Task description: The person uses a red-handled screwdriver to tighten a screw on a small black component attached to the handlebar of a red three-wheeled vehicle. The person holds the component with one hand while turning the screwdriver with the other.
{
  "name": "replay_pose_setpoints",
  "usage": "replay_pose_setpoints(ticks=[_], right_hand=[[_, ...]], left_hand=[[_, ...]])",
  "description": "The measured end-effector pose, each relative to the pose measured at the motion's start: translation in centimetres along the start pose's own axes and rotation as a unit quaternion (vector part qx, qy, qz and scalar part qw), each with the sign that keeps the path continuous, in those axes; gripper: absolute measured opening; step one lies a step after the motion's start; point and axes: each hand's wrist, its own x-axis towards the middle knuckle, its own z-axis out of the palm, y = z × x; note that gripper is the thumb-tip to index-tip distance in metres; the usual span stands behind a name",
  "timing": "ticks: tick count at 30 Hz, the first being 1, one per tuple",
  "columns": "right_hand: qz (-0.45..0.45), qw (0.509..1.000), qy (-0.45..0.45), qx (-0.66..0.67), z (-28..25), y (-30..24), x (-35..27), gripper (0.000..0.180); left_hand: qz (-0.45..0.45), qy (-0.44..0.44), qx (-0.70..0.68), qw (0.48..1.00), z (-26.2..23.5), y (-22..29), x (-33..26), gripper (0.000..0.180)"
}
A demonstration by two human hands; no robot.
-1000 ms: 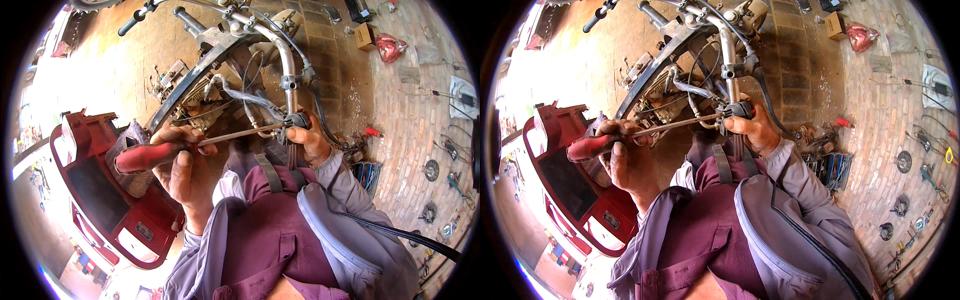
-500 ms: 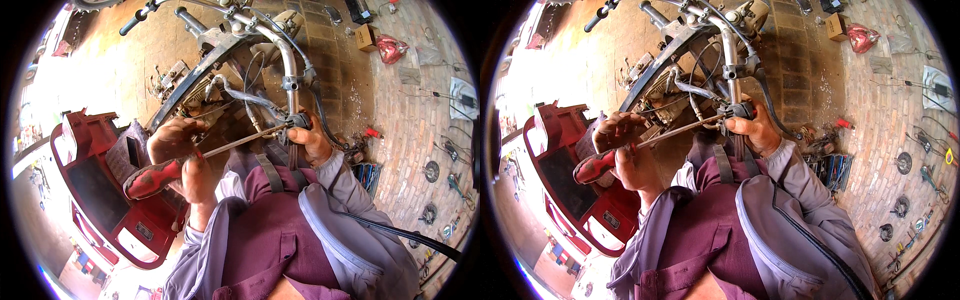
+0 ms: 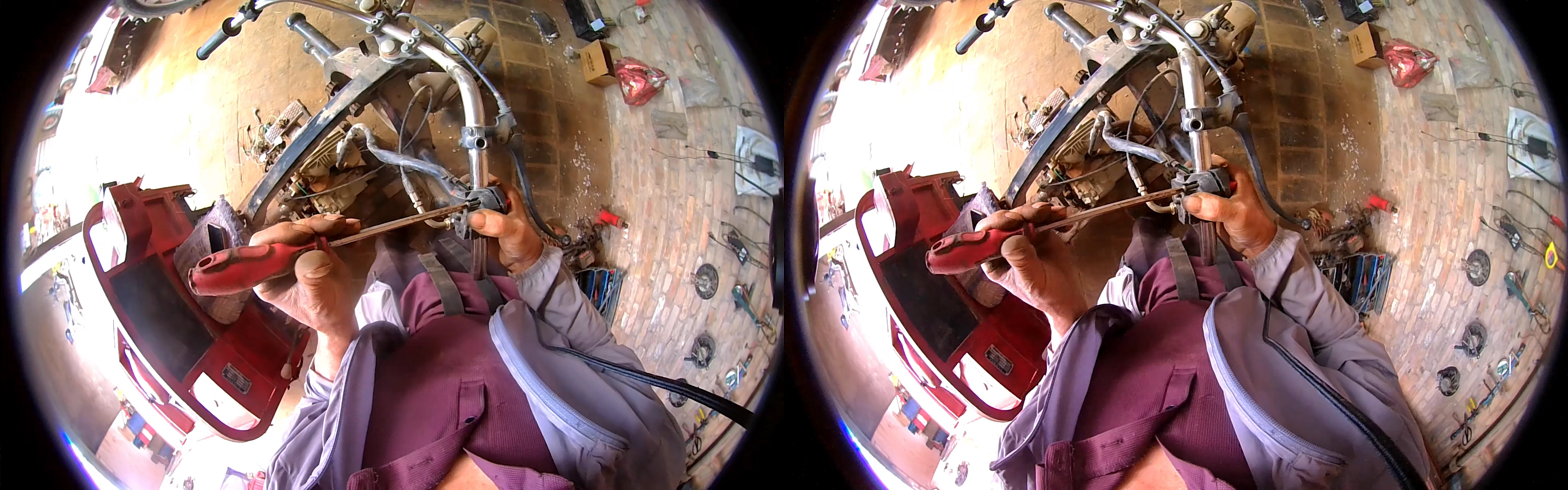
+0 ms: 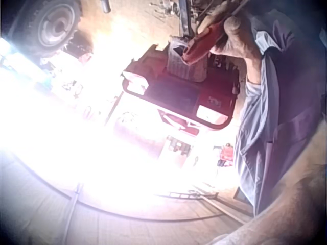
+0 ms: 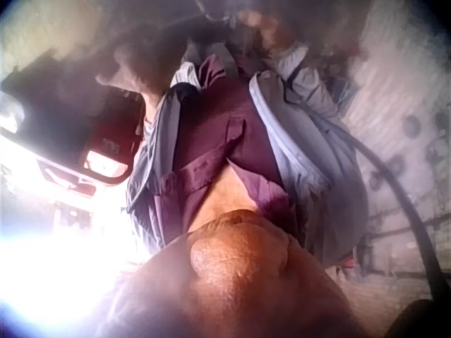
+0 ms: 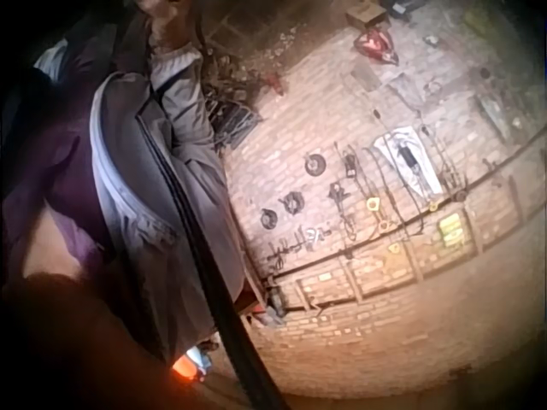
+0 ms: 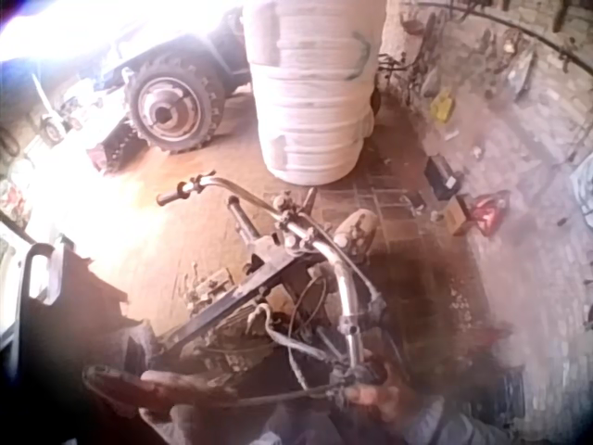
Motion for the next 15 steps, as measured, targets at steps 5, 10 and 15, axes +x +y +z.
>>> replay_pose_setpoints(ticks=[5, 10, 15], right_hand=[[-0.002, 1.000, 0.003, 0.020, -0.2, 0.1, -0.1, 0.042], [-0.005, 1.000, 0.002, 0.011, -0.3, 0.3, 0.1, 0.044], [0.002, 1.000, 0.005, -0.018, -0.3, 0.3, 0.0, 0.043]], left_hand=[[-0.056, -0.066, -0.111, 0.990, -0.2, 0.8, 0.5, 0.067], [-0.035, -0.070, -0.080, 0.994, -0.7, 0.1, 0.1, 0.051], [0.044, -0.074, 0.038, 0.996, -2.1, -0.9, 0.6, 0.037]])
